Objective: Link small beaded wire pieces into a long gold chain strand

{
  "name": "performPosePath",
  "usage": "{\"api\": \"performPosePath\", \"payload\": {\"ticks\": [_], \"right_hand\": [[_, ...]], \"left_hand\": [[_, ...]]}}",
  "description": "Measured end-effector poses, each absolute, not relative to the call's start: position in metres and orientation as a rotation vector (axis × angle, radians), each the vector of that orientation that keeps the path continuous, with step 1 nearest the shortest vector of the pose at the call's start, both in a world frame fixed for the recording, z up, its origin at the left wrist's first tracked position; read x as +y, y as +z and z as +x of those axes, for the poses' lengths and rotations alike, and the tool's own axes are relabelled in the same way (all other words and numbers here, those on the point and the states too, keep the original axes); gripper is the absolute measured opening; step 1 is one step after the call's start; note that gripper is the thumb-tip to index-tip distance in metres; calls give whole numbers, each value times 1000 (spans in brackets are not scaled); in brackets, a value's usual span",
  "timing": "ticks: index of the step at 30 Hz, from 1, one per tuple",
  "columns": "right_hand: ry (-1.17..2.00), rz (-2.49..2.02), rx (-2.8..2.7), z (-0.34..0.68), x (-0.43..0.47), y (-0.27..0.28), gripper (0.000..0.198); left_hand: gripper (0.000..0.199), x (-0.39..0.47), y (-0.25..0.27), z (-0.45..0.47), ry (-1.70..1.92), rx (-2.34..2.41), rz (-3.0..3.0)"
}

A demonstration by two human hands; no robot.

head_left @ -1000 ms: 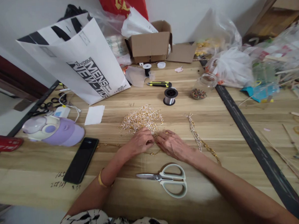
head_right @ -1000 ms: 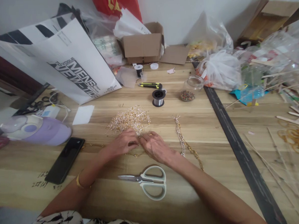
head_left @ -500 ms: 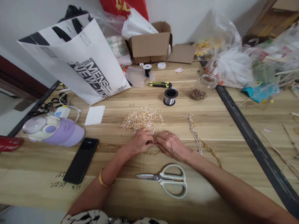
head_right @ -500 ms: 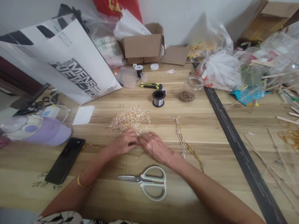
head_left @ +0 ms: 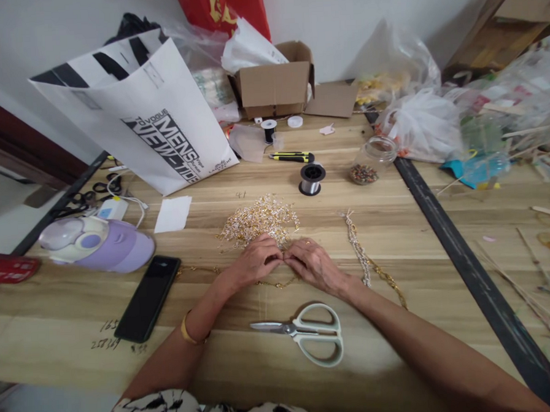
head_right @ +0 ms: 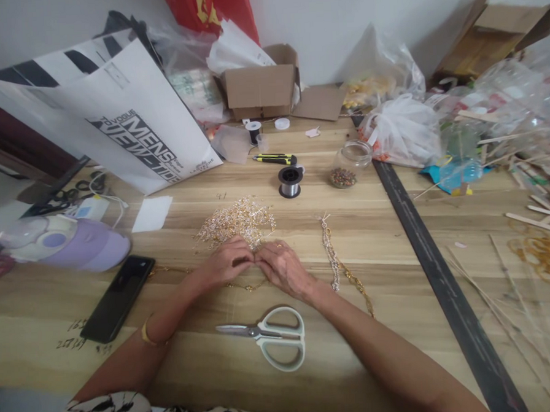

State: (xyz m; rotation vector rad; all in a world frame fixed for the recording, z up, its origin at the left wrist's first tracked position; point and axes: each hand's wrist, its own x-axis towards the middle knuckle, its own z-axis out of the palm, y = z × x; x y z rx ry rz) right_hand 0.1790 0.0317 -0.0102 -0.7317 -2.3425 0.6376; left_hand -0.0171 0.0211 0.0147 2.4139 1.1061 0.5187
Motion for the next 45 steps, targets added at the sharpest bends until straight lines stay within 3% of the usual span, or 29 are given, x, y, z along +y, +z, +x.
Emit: {"api": "performPosePath", "payload": {"ticks": [11,27,45], "right_hand": [[884,-750,-2189,180,34,-8,10],[951,-800,-2152,181,37,-8,9],[920,-773,-2094,182,37,-13,13]], "left_hand": [[7,21,18,-14,653,1186,2119],[10,20,20,-8,756,1179,1588],[8,19,24,-9,735,1229,1708]]}}
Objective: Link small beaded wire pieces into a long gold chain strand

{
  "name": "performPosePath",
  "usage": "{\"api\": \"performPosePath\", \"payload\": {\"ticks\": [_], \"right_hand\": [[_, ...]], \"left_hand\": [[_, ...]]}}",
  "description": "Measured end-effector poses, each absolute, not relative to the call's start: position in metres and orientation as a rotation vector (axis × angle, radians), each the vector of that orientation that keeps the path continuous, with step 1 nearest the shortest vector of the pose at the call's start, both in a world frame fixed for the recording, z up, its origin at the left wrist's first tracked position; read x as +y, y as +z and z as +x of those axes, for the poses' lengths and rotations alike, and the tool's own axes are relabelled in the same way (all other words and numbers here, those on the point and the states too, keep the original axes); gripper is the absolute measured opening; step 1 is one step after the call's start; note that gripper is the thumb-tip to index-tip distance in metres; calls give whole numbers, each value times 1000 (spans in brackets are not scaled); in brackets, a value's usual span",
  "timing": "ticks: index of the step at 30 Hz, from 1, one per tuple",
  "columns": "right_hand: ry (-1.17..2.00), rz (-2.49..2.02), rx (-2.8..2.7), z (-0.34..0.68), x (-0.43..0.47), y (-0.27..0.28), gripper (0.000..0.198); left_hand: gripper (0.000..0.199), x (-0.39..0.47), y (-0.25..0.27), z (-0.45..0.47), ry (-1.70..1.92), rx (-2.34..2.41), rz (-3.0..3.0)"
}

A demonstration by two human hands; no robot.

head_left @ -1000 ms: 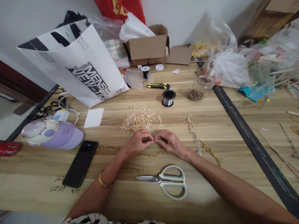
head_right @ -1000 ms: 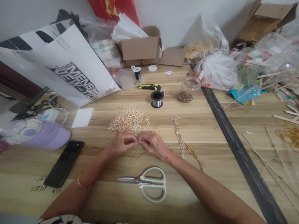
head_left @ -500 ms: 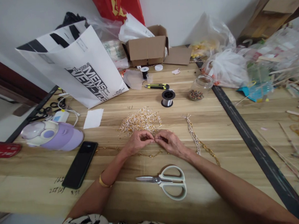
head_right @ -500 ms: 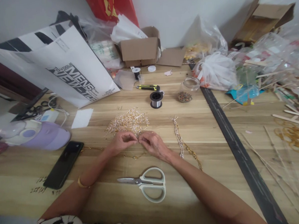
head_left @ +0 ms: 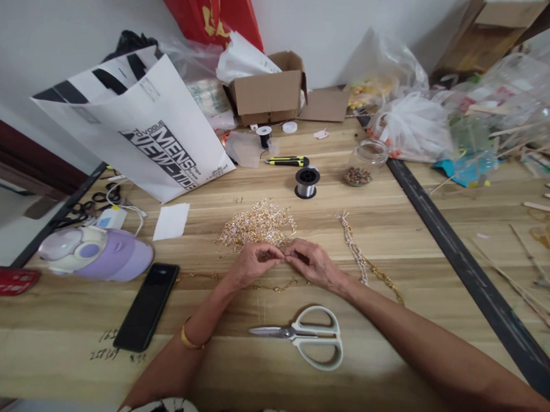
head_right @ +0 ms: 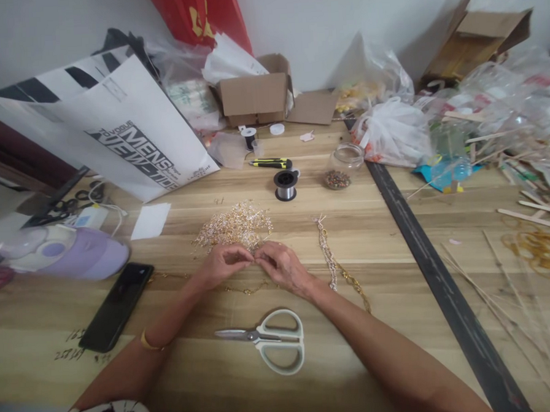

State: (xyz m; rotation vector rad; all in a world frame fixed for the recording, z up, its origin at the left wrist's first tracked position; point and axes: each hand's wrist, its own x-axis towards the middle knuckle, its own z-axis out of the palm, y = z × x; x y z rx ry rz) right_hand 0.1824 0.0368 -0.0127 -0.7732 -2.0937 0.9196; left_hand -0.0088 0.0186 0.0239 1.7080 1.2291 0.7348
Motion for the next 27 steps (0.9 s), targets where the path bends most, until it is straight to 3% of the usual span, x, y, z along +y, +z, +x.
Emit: {"api": "performPosePath", "payload": {"ticks": [27], "right_hand": [[927,-746,-2094,184,36,-10,12]], "left_hand": [[12,18,23,-9,767,1206,1615]]}}
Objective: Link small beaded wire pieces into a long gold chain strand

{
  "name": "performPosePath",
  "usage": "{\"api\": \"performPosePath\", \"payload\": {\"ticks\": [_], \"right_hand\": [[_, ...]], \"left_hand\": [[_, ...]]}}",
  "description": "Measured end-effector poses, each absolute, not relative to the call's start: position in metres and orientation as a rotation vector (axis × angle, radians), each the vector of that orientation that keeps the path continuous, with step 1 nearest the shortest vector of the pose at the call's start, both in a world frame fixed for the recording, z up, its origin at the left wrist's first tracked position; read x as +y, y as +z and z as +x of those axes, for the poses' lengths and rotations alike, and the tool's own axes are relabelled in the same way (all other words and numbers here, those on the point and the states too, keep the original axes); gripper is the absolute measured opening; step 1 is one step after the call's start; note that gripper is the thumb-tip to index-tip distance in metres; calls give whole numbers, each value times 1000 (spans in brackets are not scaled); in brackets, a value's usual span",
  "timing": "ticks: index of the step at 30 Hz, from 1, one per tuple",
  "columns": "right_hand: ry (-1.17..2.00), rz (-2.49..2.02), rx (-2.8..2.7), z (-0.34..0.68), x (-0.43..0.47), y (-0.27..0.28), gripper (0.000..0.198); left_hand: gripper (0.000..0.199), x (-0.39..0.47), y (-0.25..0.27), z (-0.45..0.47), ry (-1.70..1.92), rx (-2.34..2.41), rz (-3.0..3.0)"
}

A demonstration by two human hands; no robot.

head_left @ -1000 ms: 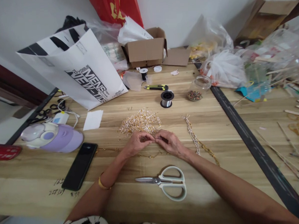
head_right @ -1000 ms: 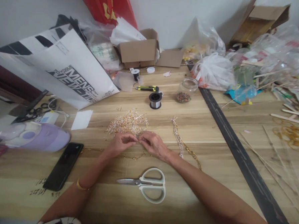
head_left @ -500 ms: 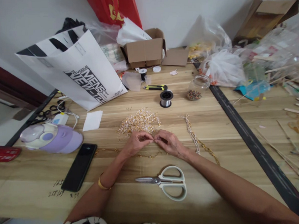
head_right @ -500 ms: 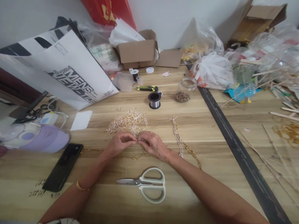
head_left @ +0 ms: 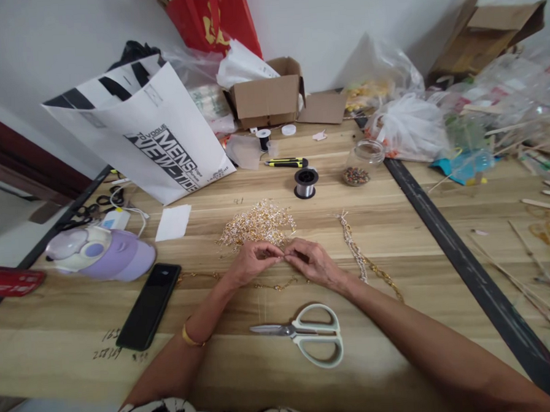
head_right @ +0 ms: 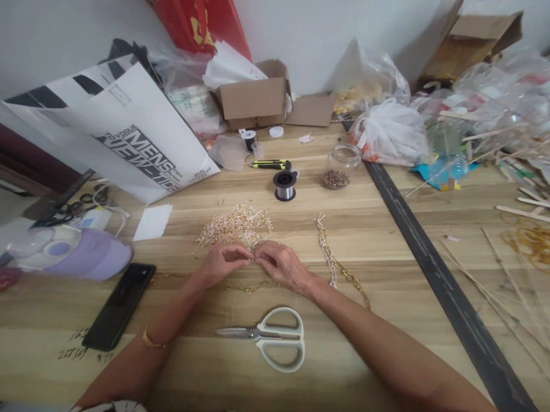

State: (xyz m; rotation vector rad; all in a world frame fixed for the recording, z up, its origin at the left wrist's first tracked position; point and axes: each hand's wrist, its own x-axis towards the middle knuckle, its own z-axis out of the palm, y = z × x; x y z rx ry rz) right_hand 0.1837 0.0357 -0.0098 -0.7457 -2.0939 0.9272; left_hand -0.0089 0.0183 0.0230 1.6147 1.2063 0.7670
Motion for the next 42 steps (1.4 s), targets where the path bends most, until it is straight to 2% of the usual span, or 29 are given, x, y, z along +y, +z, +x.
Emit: {"api": "performPosePath", "payload": {"ticks": [18,29,42], "right_hand": [[1074,-777,-1996,184,35,-11,16],[1336,-712,-1826,182,31,-11,23],[1326,-695,-1828,182,31,-13,21]], "left_hand": [[15,19,18,-9,841,1124,1543],[15,19,19,-6,853,1081,1494],[13,19,21,-6,870,1013,1464]]}}
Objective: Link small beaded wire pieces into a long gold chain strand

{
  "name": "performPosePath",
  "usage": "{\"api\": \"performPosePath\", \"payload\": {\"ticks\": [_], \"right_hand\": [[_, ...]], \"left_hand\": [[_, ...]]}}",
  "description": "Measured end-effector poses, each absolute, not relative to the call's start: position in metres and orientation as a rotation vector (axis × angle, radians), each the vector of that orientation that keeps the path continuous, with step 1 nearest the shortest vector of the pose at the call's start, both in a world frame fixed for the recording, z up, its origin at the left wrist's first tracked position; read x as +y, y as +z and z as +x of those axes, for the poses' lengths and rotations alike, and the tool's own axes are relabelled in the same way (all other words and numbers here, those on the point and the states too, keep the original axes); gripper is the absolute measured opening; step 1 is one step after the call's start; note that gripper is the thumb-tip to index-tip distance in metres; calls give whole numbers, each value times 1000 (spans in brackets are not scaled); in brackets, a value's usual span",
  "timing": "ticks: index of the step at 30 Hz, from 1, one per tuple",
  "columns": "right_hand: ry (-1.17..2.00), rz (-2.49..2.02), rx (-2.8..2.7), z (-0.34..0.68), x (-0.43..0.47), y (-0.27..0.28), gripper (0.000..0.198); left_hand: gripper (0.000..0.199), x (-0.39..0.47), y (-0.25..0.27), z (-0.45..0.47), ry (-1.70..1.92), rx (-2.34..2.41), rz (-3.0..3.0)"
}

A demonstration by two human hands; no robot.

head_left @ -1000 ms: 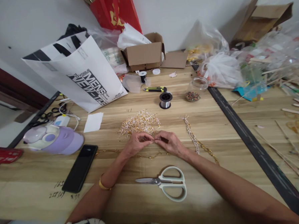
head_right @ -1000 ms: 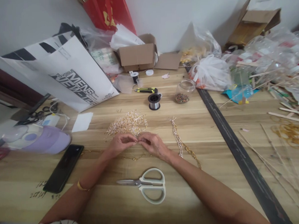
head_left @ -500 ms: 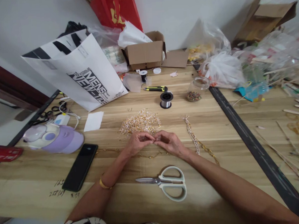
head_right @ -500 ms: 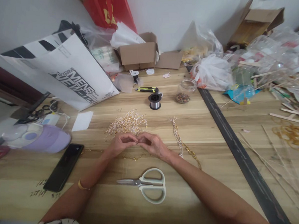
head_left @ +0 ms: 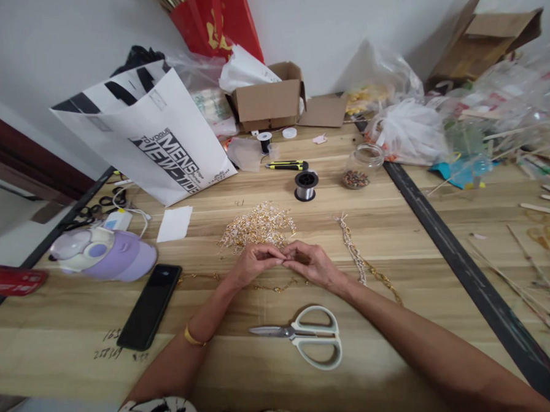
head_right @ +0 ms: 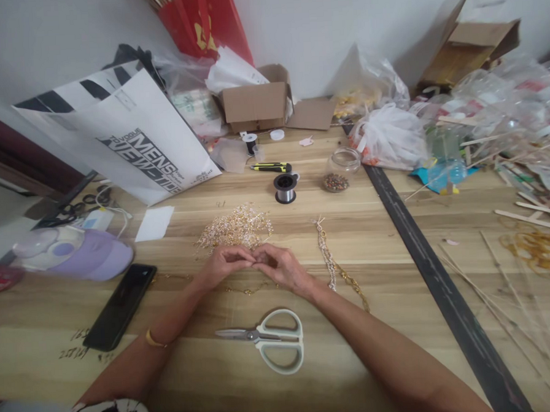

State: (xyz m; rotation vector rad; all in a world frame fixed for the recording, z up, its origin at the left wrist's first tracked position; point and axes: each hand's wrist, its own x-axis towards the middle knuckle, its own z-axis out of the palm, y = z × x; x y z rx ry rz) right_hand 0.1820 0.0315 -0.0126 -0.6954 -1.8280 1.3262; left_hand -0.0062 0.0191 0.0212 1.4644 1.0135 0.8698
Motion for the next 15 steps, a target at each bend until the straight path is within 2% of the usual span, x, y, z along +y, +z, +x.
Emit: {"api": "performPosePath", "payload": {"ticks": [7,15], "right_hand": [[1237,-742,-1872,183,33,-11,20],[1160,-802,-1856,184,32,-6,20]], "left_hand": [[17,19,26,-6,830,1080,1566],[16,19,18,-4,965,1046,1662]]}}
